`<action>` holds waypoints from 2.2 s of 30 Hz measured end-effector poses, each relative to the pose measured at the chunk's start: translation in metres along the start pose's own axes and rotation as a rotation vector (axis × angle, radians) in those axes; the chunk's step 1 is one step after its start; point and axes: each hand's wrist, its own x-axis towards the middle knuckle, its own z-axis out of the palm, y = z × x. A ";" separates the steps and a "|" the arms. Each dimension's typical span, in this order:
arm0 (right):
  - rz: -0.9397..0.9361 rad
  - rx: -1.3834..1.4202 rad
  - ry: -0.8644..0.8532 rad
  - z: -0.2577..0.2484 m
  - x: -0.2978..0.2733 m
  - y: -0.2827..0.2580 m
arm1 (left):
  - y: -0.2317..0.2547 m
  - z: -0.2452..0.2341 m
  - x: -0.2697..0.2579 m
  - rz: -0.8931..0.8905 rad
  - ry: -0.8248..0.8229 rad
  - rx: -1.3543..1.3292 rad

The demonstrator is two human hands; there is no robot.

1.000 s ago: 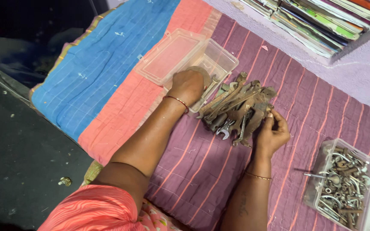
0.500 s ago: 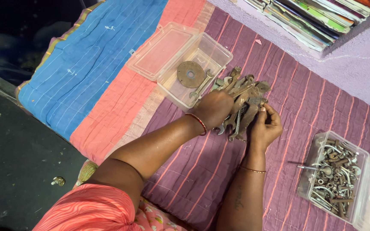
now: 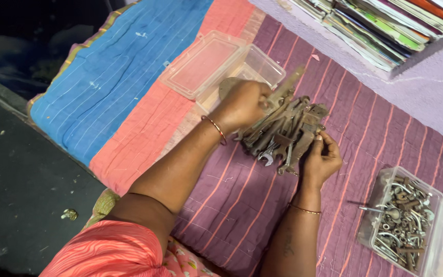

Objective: The person sorts small metal hardware from a clear plastic container onto a striped cloth, then transfers larger metal tools into a second clear plastic container. The hands handle nuts, bolts, and wrenches one by one, placing them into separate piles or containers.

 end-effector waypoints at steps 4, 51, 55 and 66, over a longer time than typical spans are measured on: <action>0.002 0.022 -0.007 0.001 -0.002 0.000 | -0.031 -0.022 0.014 -0.145 -0.107 0.532; 0.305 0.375 -0.308 0.004 0.000 -0.104 | 0.043 0.050 -0.027 0.329 0.131 -0.241; 0.284 0.294 -0.317 0.011 -0.002 -0.104 | 0.048 0.052 -0.022 0.092 -0.037 -0.399; -0.235 -0.275 -0.299 0.024 -0.008 -0.090 | -0.003 -0.007 0.005 0.239 0.196 0.139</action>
